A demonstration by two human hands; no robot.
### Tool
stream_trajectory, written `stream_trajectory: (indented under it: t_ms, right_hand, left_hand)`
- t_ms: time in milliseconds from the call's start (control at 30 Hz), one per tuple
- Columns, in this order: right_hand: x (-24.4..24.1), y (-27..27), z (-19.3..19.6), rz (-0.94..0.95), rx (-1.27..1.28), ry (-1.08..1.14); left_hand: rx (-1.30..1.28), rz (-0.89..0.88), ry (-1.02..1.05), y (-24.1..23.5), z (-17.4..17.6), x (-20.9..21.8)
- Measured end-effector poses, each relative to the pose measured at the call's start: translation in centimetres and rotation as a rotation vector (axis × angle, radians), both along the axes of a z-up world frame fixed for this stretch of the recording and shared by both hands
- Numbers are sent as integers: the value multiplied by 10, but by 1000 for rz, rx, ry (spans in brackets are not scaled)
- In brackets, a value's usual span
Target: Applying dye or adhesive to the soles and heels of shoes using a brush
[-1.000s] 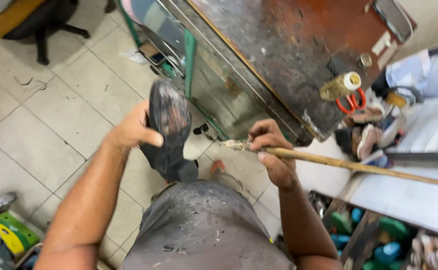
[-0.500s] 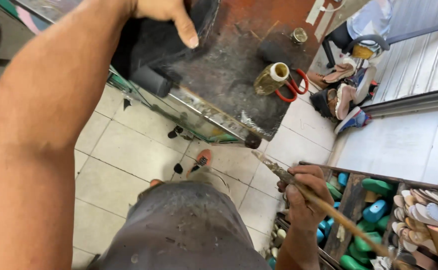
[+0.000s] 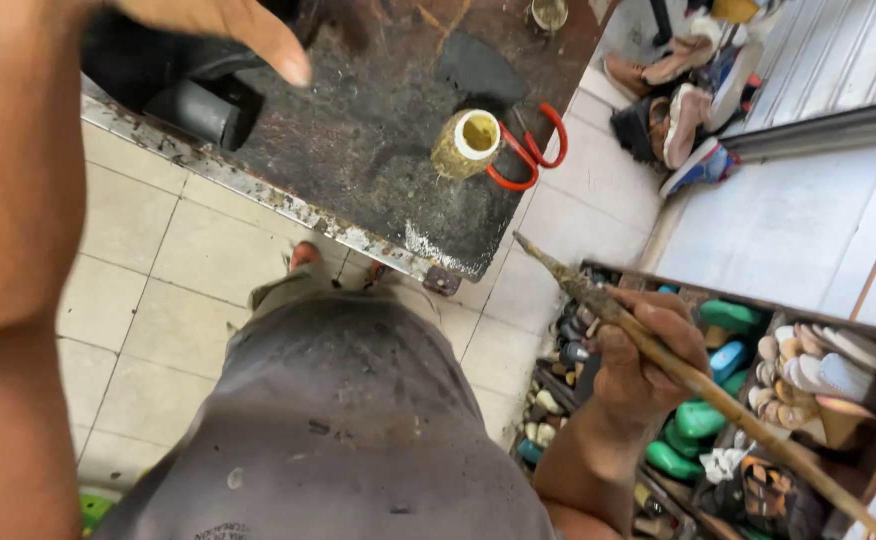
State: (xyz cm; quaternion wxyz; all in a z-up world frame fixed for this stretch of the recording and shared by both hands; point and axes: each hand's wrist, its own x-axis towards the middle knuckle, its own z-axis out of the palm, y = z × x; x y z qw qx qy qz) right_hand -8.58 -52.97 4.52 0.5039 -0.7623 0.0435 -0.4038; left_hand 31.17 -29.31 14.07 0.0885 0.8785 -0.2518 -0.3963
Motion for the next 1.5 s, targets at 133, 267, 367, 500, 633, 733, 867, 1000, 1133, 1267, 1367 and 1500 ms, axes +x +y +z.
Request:
stream_trajectory:
  t_ms: [133,267,367,500,633,733,867,1000,1133,1267,1367,1500]
  right_hand:
    - [18,8,14,-98,-85,-51]
    - [32,27,44,-126,-30,-33]
    - [35,41,57,-231,-266,-14]
    - [39,67,63,-268,-244,-30]
    - [61,81,71,-224,-399,11]
    - [78,84,66,-130,-488,114]
    - [106,76,50,-36,-583,97]
    - [113,68,47,21,-555,150]
    - [121,56,43,109,-601,159]
    - [125,53,38,151,-580,196]
    - [124,50,30,151,-565,158]
    - [124,24,20,352,-494,178]
  left_hand:
    - [-682,-470,-227,-11,-11,-60]
    - [-573,-425,-86,-60,-85,-100]
    - [-1152,-394,-349,-65,-136,-115]
    - [-1330,-416,-437,-54,-160,-119]
    - [-1273,-409,-467,-54,-167,-119]
    - [-1289,-441,-455,-58,-167,-119]
    - [-1225,-364,-358,-63,-161,-114]
    - [-1212,-391,-353,-62,-171,-108]
    - [-1284,-437,-400,-64,-174,-111]
    - [-1349,-492,-450,-67,-176,-116]
    - [-1372,-516,-512,-67,-183,-117]
    - [-1344,-513,-507,-68,-179,-116]
